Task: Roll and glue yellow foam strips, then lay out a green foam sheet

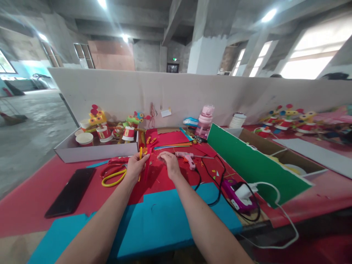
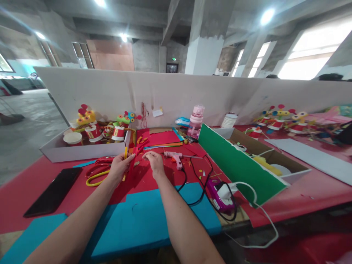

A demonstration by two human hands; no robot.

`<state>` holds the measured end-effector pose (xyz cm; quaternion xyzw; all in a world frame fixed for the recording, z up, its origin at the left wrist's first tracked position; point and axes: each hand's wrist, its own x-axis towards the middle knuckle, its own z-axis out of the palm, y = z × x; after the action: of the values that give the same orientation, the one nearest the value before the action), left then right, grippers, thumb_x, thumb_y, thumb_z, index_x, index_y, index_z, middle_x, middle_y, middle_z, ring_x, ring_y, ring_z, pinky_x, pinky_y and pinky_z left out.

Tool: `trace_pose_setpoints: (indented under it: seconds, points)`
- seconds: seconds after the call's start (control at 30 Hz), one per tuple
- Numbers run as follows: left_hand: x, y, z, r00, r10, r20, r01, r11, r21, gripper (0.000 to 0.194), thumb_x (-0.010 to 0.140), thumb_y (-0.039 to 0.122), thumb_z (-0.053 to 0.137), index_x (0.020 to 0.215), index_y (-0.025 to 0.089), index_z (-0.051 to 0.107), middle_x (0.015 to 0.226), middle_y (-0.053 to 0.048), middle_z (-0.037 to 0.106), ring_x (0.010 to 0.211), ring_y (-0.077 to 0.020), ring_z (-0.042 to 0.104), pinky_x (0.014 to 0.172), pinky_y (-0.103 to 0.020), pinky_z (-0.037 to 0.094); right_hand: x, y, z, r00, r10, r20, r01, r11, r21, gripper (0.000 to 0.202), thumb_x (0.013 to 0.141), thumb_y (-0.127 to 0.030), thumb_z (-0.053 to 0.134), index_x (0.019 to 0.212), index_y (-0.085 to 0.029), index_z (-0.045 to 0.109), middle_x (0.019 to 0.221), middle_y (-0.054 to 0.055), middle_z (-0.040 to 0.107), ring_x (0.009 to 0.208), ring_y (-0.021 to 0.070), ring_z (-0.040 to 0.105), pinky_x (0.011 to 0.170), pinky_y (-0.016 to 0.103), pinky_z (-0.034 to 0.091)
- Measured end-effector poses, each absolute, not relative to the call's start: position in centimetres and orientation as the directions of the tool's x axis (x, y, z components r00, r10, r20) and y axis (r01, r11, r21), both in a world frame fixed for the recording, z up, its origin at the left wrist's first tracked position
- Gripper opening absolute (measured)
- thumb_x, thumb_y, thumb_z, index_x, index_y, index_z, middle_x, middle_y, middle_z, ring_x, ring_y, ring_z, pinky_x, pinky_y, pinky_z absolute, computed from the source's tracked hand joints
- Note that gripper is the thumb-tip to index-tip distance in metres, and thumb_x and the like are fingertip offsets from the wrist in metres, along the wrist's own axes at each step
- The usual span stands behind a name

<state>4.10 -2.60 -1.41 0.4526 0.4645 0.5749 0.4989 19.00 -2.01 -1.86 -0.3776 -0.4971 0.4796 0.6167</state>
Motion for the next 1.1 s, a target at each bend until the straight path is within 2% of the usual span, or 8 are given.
trace_pose_setpoints:
  seconds: [0.17,0.4,0.5,0.63,0.7,0.8,0.93,1.1]
  points:
    - [4.0,-2.4,-1.7,-0.115,0.992,0.058,-0.140,-0.074,0.987,0.040,0.061,0.047,0.077,0.066,0.018,0.050,0.037,0.011,0.035,0.030,-0.0041,0.028,0.033,-0.018,0.018,18.7,-1.6,-2.1,0.002,0.965,0.261,-0.255,0.253,-0.933,0.020,0.071,-0.036,0.061,0.078,-0.020,0.070,0.077,0.004,0.070,0.077,0.0180,0.064,0.082,0.033,0.047]
    - [4.1,-2.3,-2.0,-0.113,0.990,0.086,-0.113,-0.099,0.989,0.039,0.061,0.047,0.076,0.066,0.018,0.052,0.038,0.011,0.035,0.032,-0.0041,0.028,0.035,-0.018,0.018,18.8,-1.8,-2.1,0.062,0.961,0.270,-0.132,0.276,-0.952,0.024,0.072,-0.042,0.065,0.073,-0.018,0.070,0.069,0.003,0.069,0.075,0.0202,0.064,0.078,0.034,0.048]
    - [4.3,-2.4,-1.8,-0.124,0.986,0.114,-0.075,-0.124,0.989,0.038,0.062,0.046,0.076,0.064,0.018,0.051,0.039,0.010,0.036,0.034,-0.0045,0.029,0.037,-0.018,0.019,19.1,-2.0,-2.0,0.146,0.900,0.411,0.083,0.403,-0.911,0.020,0.077,-0.036,0.061,0.072,-0.019,0.070,0.078,0.005,0.068,0.084,0.0210,0.061,0.083,0.035,0.047]
    - [4.4,-2.6,-1.5,-0.134,0.974,0.181,0.023,-0.180,0.983,0.034,0.063,0.042,0.074,0.059,0.017,0.052,0.042,0.008,0.039,0.039,-0.0055,0.030,0.040,-0.019,0.022,19.1,-2.7,-1.5,0.074,0.771,0.633,0.309,0.585,-0.750,0.021,0.082,-0.022,0.056,0.097,-0.024,0.071,0.101,0.007,0.064,0.098,0.0199,0.057,0.092,0.034,0.043]
    - [4.3,-2.7,-1.4,-0.127,0.965,0.229,0.077,-0.220,0.972,0.030,0.062,0.039,0.074,0.058,0.017,0.054,0.044,0.007,0.040,0.042,-0.0065,0.031,0.042,-0.019,0.024,18.8,-3.0,-1.3,0.016,0.772,0.635,0.310,0.600,-0.737,0.019,0.084,-0.025,0.057,0.097,-0.025,0.071,0.097,0.006,0.064,0.091,0.0188,0.058,0.085,0.032,0.046]
    - [4.2,-2.6,-1.3,-0.094,0.948,0.303,0.173,-0.284,0.943,0.024,0.061,0.034,0.073,0.056,0.017,0.058,0.047,0.005,0.045,0.048,-0.0087,0.035,0.047,-0.020,0.027,18.4,-3.2,-1.2,-0.029,0.799,0.601,0.317,0.577,-0.753,0.011,0.082,-0.029,0.061,0.084,-0.023,0.071,0.084,0.004,0.064,0.079,0.0177,0.058,0.076,0.030,0.046]
    - [4.3,-2.6,-1.3,-0.046,0.931,0.363,0.272,-0.338,0.901,0.020,0.062,0.032,0.072,0.056,0.017,0.060,0.051,0.004,0.048,0.052,-0.0102,0.038,0.051,-0.020,0.030,18.4,-3.0,-1.4,-0.026,0.819,0.573,0.326,0.549,-0.770,0.015,0.083,-0.028,0.057,0.069,-0.021,0.062,0.073,0.001,0.060,0.072,0.0165,0.055,0.071,0.028,0.043]
    - [4.8,-2.9,-1.3,-0.124,0.951,0.284,0.108,-0.272,0.956,0.028,0.064,0.039,0.073,0.061,0.017,0.056,0.048,0.006,0.044,0.046,-0.0077,0.035,0.045,-0.019,0.027,19.2,-1.7,-2.3,0.225,0.837,0.498,0.279,0.435,-0.856,0.020,0.085,-0.036,0.050,0.072,-0.021,0.054,0.071,0.000,0.059,0.071,0.0160,0.052,0.070,0.027,0.040]
